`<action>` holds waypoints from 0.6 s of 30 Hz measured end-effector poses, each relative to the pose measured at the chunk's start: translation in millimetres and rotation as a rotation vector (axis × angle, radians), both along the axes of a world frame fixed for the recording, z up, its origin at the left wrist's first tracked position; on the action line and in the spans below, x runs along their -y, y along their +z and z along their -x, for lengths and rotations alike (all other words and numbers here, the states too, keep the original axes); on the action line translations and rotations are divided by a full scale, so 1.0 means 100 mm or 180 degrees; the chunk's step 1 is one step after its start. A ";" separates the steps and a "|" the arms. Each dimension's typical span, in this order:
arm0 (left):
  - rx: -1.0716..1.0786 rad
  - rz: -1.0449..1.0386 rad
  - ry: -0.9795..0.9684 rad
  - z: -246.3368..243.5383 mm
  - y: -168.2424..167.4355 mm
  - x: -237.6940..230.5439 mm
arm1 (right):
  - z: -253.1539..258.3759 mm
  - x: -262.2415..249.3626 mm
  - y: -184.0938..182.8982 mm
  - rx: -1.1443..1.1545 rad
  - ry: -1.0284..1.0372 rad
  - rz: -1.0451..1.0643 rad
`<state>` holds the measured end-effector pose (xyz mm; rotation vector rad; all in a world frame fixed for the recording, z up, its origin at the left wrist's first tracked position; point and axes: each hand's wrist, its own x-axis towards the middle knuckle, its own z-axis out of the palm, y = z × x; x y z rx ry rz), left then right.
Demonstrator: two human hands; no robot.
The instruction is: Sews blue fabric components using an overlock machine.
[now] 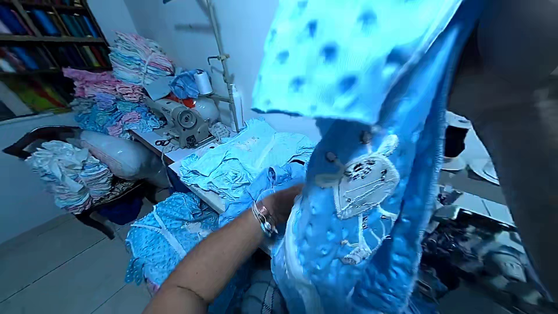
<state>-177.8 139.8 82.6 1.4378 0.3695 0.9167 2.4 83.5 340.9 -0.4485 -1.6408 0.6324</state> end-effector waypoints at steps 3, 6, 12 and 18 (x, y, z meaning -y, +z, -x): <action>-0.0003 -0.0280 0.0137 0.29 -0.26 0.23 | 0.21 -0.03 0.04 0.0204 0.0142 0.0297; 0.0300 -0.0090 -0.0613 0.76 0.04 0.53 | 0.16 -0.11 -0.01 0.0230 0.0396 0.0317; -0.1750 -0.0778 0.1491 2.22 0.81 1.23 | -0.37 -0.16 -0.49 0.0152 0.0261 0.1318; -0.3529 -0.1924 0.3298 3.55 1.63 1.46 | -0.06 0.06 -0.69 0.1571 0.1619 0.2132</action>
